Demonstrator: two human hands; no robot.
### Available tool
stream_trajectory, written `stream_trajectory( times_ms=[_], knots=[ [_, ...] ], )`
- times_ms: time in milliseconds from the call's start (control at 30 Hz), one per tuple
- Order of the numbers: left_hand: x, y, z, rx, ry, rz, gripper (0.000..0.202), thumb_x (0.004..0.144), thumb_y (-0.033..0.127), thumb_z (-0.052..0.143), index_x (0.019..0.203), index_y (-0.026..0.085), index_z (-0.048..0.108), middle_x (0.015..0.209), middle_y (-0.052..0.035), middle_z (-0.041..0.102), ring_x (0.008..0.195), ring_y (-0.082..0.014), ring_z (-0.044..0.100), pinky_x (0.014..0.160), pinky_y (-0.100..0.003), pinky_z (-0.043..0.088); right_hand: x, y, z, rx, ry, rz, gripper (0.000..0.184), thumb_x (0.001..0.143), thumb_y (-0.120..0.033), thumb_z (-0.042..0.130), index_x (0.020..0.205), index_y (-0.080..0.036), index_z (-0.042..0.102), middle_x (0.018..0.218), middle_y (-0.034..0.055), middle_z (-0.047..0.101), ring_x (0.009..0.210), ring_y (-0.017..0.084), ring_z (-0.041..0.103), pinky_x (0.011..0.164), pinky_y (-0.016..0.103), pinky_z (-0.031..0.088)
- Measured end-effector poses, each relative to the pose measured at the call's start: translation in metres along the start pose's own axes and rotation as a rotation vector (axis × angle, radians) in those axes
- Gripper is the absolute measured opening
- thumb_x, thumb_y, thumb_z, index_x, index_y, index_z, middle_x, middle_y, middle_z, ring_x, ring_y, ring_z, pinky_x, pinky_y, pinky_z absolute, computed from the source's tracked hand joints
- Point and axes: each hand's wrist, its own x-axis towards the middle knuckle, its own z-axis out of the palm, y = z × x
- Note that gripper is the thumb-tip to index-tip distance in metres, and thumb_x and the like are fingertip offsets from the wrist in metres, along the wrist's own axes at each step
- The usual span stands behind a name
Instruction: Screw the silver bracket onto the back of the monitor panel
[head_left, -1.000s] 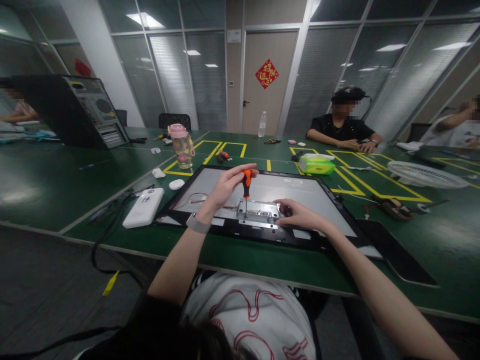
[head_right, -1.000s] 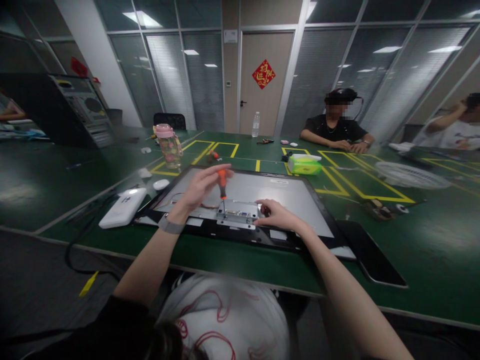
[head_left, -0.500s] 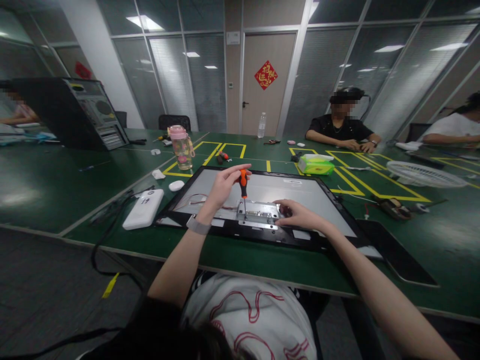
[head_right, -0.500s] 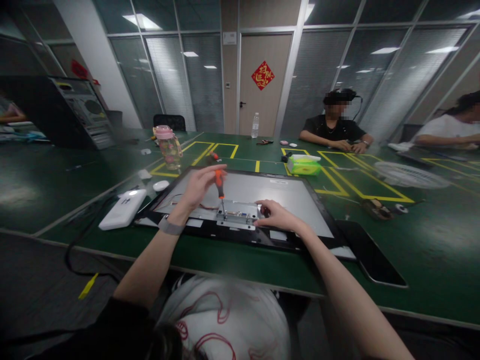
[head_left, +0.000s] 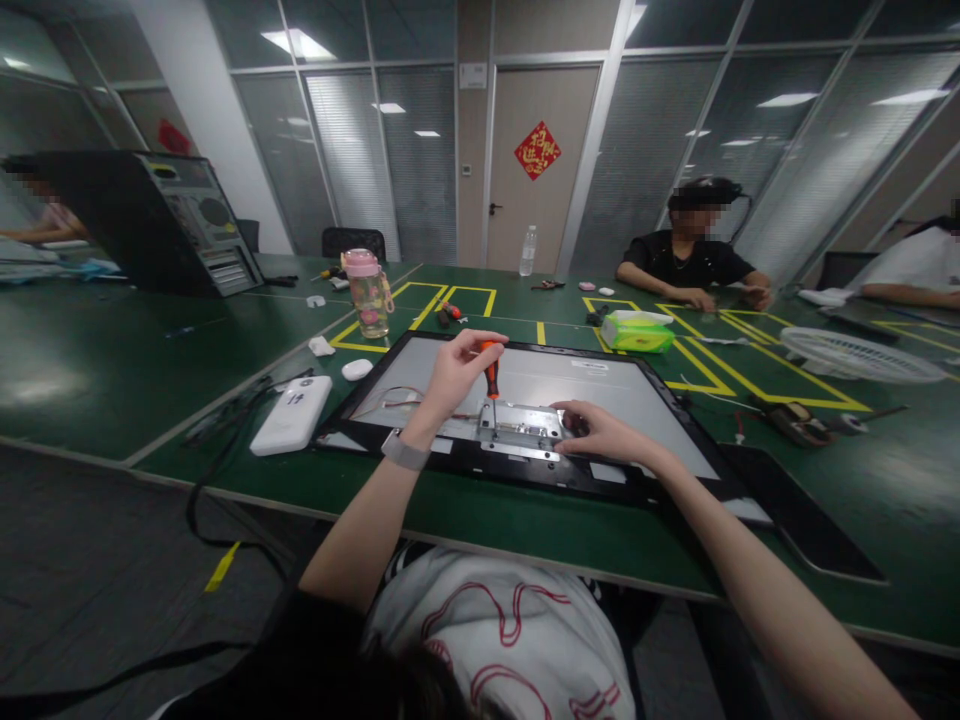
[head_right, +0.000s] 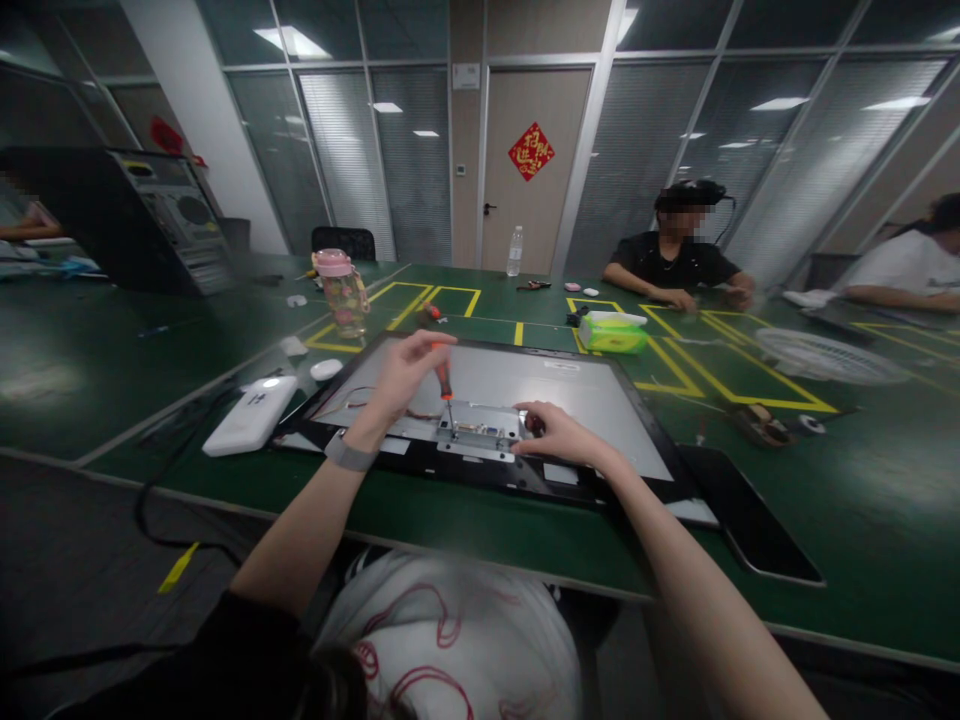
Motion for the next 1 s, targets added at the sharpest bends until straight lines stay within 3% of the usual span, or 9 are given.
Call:
stream_trajectory(
  times_ms=[167,333,433,667,767,900,1000],
  knots=[
    [-0.0001,0.0019,-0.0001,-0.074,-0.061,0.018,0.026,0.084,0.033,0.057,0.099,0.018,0.072,0.105,-0.0073,0.069,0.096,-0.0175,0.061,0.082,-0.029,0.048,0.0,0.0,-0.0002,0.014,0.008,0.006,0.069,0.069,-0.049,0.071,0.127,-0.015,0.054,0.091,0.006,0.058,0.085,0.023,0.056,0.074,0.033,0.047],
    [-0.0011,0.0046,0.0018,-0.023,-0.026,0.0,0.025,0.079,0.033,0.065,0.096,0.016,0.071,0.08,-0.0041,0.069,0.076,-0.0137,0.062,0.07,-0.026,0.047,-0.0001,-0.0004,-0.0002,0.013,0.003,0.009,0.066,0.07,-0.049,0.071,0.125,-0.016,0.056,0.09,0.0055,0.058,0.083,0.022,0.056,0.073,0.033,0.046],
    [-0.0021,0.006,0.0034,0.026,0.009,0.018,0.023,0.075,0.032,0.07,0.089,0.015,0.07,0.075,-0.0019,0.066,0.07,-0.0117,0.06,0.066,-0.024,0.047,-0.0001,0.0008,0.0002,0.022,-0.002,0.002,0.066,0.07,-0.05,0.071,0.125,-0.017,0.056,0.09,0.0048,0.058,0.083,0.021,0.055,0.073,0.032,0.046],
    [-0.0024,0.004,0.003,-0.099,-0.123,0.001,0.029,0.086,0.034,0.057,0.106,0.017,0.068,0.091,-0.0057,0.067,0.083,-0.0144,0.061,0.076,-0.027,0.048,-0.0009,-0.0003,0.0002,0.018,0.01,0.018,0.068,0.07,-0.049,0.072,0.127,-0.016,0.054,0.092,0.006,0.058,0.085,0.022,0.055,0.076,0.034,0.047],
    [-0.003,0.0041,0.0031,-0.004,-0.11,0.026,0.029,0.081,0.034,0.065,0.104,0.018,0.07,0.09,-0.0043,0.066,0.08,-0.0132,0.059,0.074,-0.025,0.047,-0.0008,-0.0004,0.0004,0.027,0.006,0.014,0.067,0.07,-0.049,0.071,0.125,-0.016,0.055,0.091,0.0056,0.058,0.083,0.021,0.055,0.074,0.033,0.047],
    [-0.0023,0.0023,0.0022,-0.095,-0.131,0.001,0.031,0.088,0.034,0.054,0.111,0.017,0.067,0.089,-0.006,0.067,0.084,-0.0154,0.062,0.077,-0.028,0.048,-0.0003,0.0,0.0006,0.025,0.014,0.009,0.065,0.069,-0.048,0.072,0.125,-0.017,0.056,0.09,0.0048,0.058,0.082,0.021,0.055,0.074,0.033,0.047],
    [-0.002,0.0012,0.0015,-0.063,-0.114,0.014,0.028,0.085,0.034,0.058,0.105,0.017,0.069,0.095,-0.0067,0.067,0.089,-0.0161,0.061,0.079,-0.028,0.048,-0.0002,-0.0002,0.0003,0.022,0.013,0.006,0.065,0.07,-0.048,0.071,0.125,-0.016,0.056,0.09,0.0051,0.058,0.083,0.021,0.056,0.074,0.033,0.047]
  ],
)
